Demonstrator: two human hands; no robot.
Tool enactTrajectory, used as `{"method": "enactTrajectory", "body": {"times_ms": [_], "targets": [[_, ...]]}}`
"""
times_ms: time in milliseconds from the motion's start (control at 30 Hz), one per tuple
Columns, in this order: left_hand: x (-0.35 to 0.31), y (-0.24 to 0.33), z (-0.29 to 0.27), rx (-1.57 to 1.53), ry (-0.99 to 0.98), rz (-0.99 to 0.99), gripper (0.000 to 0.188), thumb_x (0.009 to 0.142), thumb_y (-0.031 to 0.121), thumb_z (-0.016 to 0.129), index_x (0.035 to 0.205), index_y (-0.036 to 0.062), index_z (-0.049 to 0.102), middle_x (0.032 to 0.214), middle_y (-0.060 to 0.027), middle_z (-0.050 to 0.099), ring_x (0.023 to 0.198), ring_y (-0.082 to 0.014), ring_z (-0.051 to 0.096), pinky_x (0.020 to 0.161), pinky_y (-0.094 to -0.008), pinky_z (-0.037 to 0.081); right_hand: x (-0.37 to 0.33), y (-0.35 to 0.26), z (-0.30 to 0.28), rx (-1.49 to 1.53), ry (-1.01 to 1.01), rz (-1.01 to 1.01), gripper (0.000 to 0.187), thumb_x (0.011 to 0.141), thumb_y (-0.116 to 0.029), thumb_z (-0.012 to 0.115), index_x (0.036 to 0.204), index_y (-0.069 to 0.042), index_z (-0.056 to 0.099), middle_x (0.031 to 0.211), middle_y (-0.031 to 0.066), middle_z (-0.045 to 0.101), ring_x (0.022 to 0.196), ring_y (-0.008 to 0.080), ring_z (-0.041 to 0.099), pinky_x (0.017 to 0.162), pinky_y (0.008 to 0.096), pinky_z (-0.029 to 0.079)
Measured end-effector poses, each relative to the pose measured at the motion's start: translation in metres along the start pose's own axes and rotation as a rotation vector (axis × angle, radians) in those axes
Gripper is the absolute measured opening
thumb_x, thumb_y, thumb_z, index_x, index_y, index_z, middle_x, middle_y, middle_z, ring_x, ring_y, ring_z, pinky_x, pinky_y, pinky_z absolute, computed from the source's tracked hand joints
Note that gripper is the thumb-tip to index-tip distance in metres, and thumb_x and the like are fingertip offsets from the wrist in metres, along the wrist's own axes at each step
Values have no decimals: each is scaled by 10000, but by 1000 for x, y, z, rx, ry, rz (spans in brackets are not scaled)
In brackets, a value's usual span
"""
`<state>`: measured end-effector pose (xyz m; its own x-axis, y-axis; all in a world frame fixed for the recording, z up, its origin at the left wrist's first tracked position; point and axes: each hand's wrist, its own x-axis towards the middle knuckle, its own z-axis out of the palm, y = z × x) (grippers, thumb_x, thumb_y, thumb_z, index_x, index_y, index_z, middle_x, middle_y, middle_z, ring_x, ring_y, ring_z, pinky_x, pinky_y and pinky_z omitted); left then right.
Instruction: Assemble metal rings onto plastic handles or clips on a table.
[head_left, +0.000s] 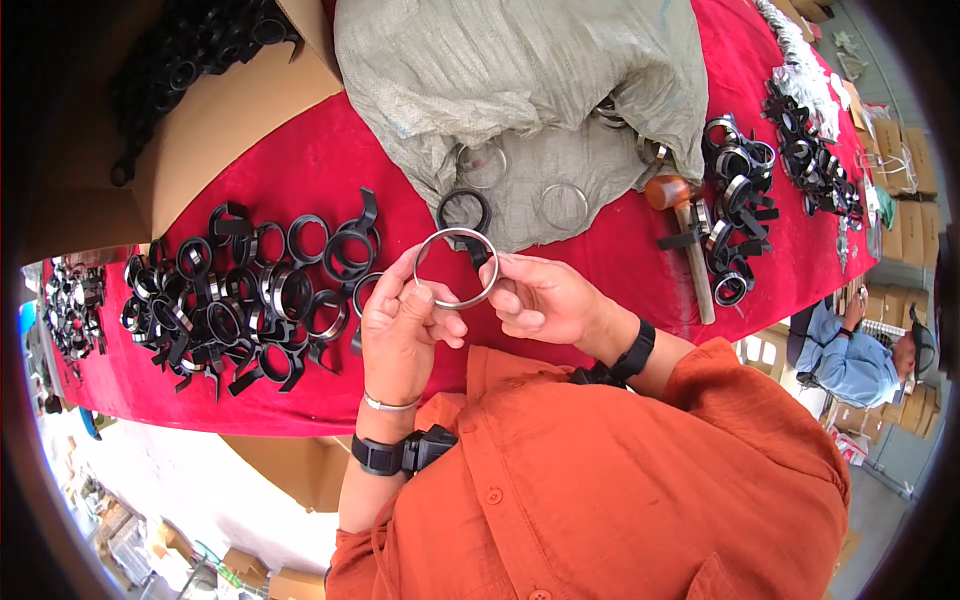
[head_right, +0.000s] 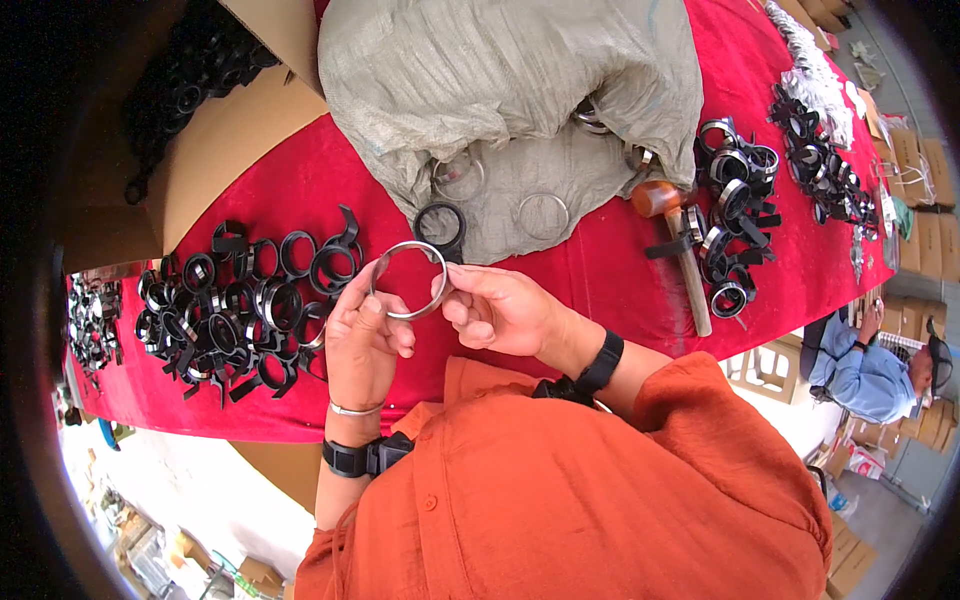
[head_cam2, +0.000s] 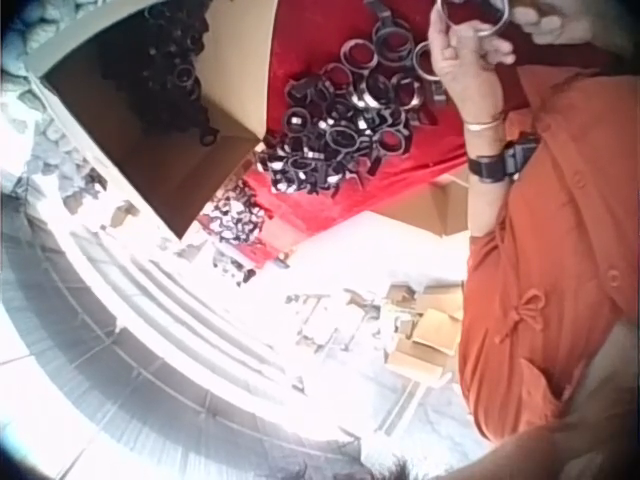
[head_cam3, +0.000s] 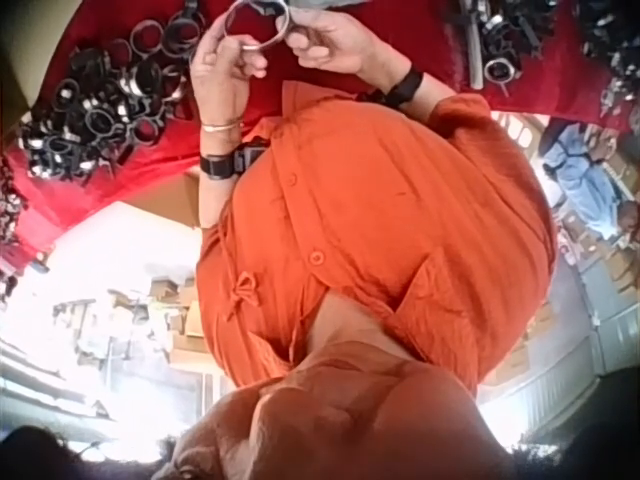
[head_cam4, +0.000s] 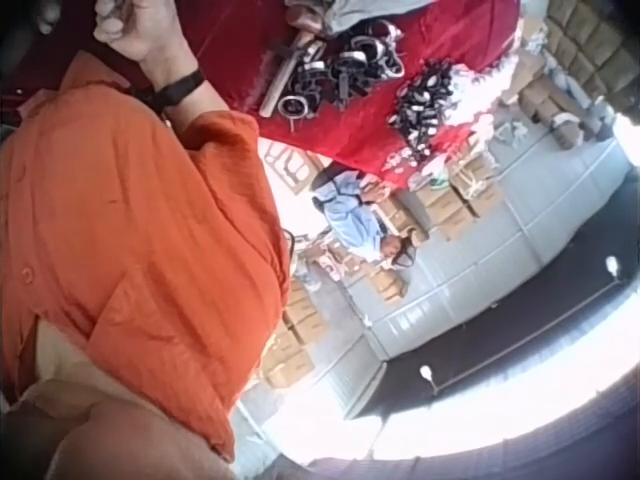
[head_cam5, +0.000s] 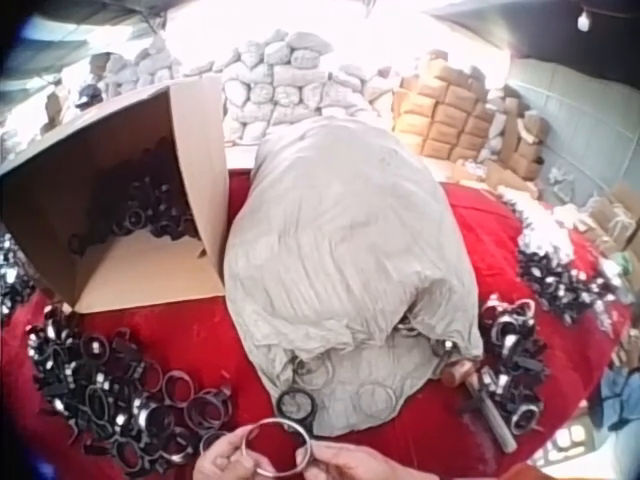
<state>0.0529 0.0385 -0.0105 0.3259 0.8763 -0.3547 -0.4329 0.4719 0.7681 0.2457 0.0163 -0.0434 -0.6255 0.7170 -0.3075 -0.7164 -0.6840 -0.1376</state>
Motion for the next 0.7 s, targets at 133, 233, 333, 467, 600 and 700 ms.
{"method": "enactTrajectory", "body": {"times_ms": [133,233,333,467,600,700], "targets": [[2,-6,-15,-195,-82,-77,412,910,141,502,1277,-15,397,837,-147,606,586,-186,608,463,-250,500,0,0,9,-106,38,-35,270,960,-276,393,969,-47,536,670,39,530,440,99,418,435,237,356],[2,-6,-15,-243,-118,-106,407,918,149,486,1281,-13,396,828,-152,604,584,-188,607,459,-247,495,-3,-1,15,-151,40,-58,256,958,-264,404,959,-44,534,669,52,525,454,104,431,436,230,360],[3,-4,-12,-254,-119,-126,401,928,156,463,1285,-13,392,813,-151,601,576,-186,605,454,-246,492,-3,-2,18,-236,29,-84,262,958,-263,403,958,-39,538,678,56,530,461,112,445,438,224,369],[4,-2,-10,-221,-117,-119,398,929,149,446,1285,-18,387,799,-143,597,550,-179,592,439,-236,477,-4,-6,20,-241,-21,-73,274,954,-281,424,941,-49,568,723,28,568,536,87,504,472,198,396],[4,3,-15,93,-171,-102,379,917,145,474,1263,-3,430,743,-78,588,507,-106,536,425,-189,412,-2,-16,14,-631,284,-244,283,938,-302,464,955,-44,580,751,4,578,564,68,516,496,187,393],[0,16,-7,400,-208,-114,362,903,150,478,1237,11,483,689,-26,547,497,-64,479,431,-164,367,-1,-23,17,-840,293,-283,247,906,-274,534,939,-38,599,763,-9,579,571,50,502,519,178,389]]}}
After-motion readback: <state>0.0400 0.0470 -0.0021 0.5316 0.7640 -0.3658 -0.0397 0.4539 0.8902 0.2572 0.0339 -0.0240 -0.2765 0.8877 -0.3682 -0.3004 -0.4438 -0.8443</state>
